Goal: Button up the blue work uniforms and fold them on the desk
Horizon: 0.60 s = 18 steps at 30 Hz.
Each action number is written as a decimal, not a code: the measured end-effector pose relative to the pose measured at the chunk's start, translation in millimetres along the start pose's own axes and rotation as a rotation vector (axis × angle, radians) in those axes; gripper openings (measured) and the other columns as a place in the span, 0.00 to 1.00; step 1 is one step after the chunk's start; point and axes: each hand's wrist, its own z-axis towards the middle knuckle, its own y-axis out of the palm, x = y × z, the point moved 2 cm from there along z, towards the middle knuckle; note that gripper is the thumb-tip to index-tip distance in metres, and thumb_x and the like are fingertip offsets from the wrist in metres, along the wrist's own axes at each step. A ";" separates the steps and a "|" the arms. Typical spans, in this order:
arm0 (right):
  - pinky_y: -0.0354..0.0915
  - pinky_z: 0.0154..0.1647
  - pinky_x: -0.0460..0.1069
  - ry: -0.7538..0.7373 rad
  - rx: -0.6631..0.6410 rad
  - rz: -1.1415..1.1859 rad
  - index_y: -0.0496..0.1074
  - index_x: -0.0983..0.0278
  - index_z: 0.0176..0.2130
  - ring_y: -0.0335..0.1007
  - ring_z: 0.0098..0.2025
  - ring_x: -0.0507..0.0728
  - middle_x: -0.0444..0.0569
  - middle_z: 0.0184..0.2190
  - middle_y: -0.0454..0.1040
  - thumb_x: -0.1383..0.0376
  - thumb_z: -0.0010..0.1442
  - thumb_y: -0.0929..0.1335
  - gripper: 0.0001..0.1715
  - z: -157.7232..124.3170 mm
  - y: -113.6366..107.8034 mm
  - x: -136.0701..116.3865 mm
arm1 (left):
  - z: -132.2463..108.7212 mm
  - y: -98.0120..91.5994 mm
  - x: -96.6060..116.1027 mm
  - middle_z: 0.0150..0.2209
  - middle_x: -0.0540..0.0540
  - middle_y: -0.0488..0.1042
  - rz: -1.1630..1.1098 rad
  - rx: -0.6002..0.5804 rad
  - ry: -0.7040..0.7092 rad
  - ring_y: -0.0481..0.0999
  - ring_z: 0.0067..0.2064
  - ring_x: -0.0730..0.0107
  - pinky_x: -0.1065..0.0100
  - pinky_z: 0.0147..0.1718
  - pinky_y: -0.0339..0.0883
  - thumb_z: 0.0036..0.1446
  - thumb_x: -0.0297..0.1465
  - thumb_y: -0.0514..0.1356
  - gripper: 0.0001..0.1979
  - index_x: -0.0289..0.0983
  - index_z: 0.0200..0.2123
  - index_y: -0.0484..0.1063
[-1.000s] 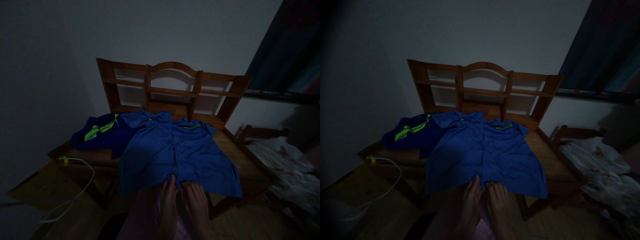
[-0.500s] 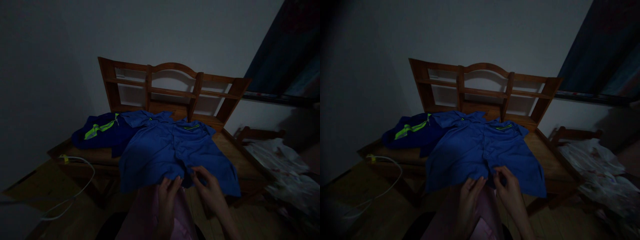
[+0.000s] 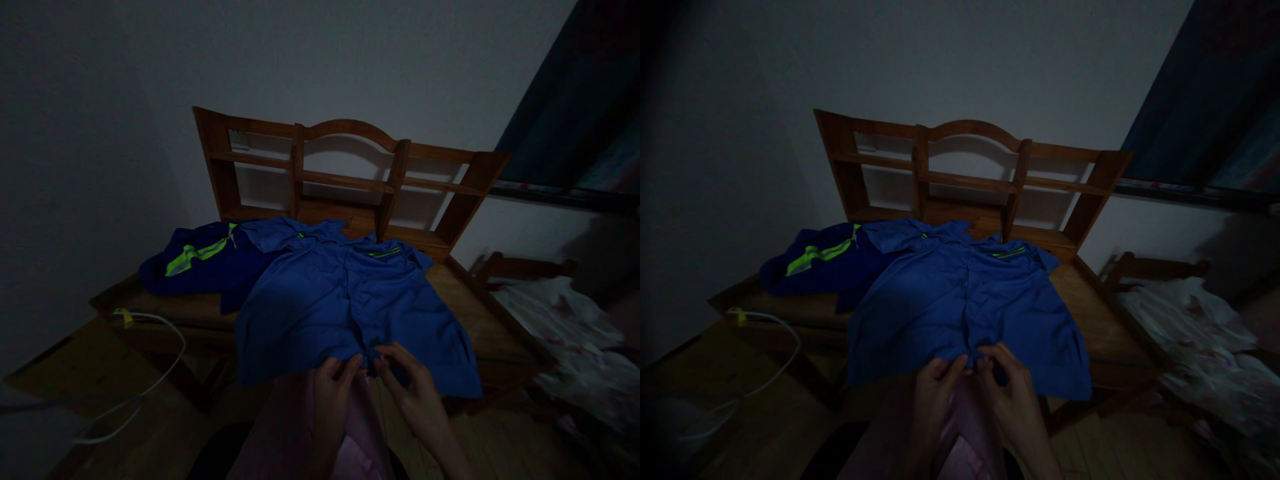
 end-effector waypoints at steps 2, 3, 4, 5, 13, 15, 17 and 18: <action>0.64 0.37 0.46 0.009 0.025 -0.011 0.73 0.62 0.41 0.68 0.36 0.54 0.48 0.33 0.72 0.61 0.61 0.63 0.13 -0.6 0.4 0.4 | -0.1 0.4 0.4 0.25 0.48 0.74 0.038 -0.006 0.020 0.72 0.31 0.68 0.71 0.31 0.65 0.49 0.37 0.62 0.12 0.33 0.24 0.71; 0.64 0.37 0.46 0.013 0.042 -0.018 0.73 0.62 0.41 0.68 0.37 0.54 0.48 0.33 0.71 0.61 0.61 0.63 0.12 -0.7 0.5 0.9 | -0.3 0.5 1.2 0.24 0.48 0.73 0.055 -0.008 0.030 0.72 0.31 0.69 0.72 0.30 0.64 0.50 0.37 0.62 0.12 0.33 0.24 0.70; 0.64 0.37 0.46 0.016 0.056 -0.026 0.72 0.62 0.41 0.68 0.37 0.54 0.48 0.34 0.71 0.61 0.61 0.63 0.12 -0.7 0.6 1.5 | -0.6 0.5 2.1 0.24 0.49 0.73 0.071 -0.009 0.039 0.71 0.30 0.69 0.72 0.30 0.64 0.50 0.37 0.62 0.12 0.34 0.23 0.70; 0.64 0.37 0.46 0.015 0.066 -0.033 0.72 0.62 0.41 0.68 0.37 0.55 0.48 0.34 0.71 0.61 0.61 0.63 0.12 -0.7 0.8 2.0 | -0.8 0.4 3.2 0.24 0.49 0.72 0.087 -0.012 0.049 0.71 0.30 0.69 0.72 0.30 0.64 0.50 0.36 0.62 0.12 0.34 0.23 0.70; 0.64 0.38 0.46 0.041 0.034 0.037 0.72 0.63 0.38 0.69 0.37 0.54 0.48 0.33 0.72 0.58 0.61 0.63 0.13 -1.4 4.2 -0.9 | -1.2 -2.1 5.0 0.25 0.48 0.73 0.177 -0.045 0.073 0.71 0.32 0.68 0.72 0.31 0.62 0.53 0.35 0.59 0.10 0.35 0.24 0.70; 0.64 0.36 0.46 0.089 0.023 0.117 0.72 0.64 0.37 0.69 0.35 0.54 0.47 0.30 0.72 0.56 0.63 0.60 0.17 -0.5 4.9 -0.3 | -1.6 -1.5 4.0 0.26 0.48 0.73 0.167 -0.051 0.073 0.71 0.32 0.68 0.72 0.30 0.62 0.54 0.35 0.58 0.10 0.35 0.25 0.70; 0.64 0.33 0.45 0.142 0.018 0.194 0.72 0.64 0.35 0.68 0.32 0.53 0.46 0.28 0.72 0.54 0.63 0.59 0.20 1.0 6.3 3.4 | -2.7 -0.1 3.3 0.25 0.48 0.73 0.165 -0.052 0.063 0.71 0.31 0.68 0.72 0.30 0.62 0.54 0.35 0.58 0.10 0.35 0.24 0.69; 0.64 0.32 0.45 0.168 0.019 0.225 0.72 0.65 0.34 0.68 0.31 0.53 0.46 0.26 0.71 0.53 0.62 0.60 0.20 1.8 7.3 6.3 | -3.4 0.8 3.0 0.25 0.49 0.72 0.169 -0.051 0.056 0.71 0.31 0.69 0.73 0.29 0.62 0.53 0.35 0.58 0.11 0.35 0.23 0.68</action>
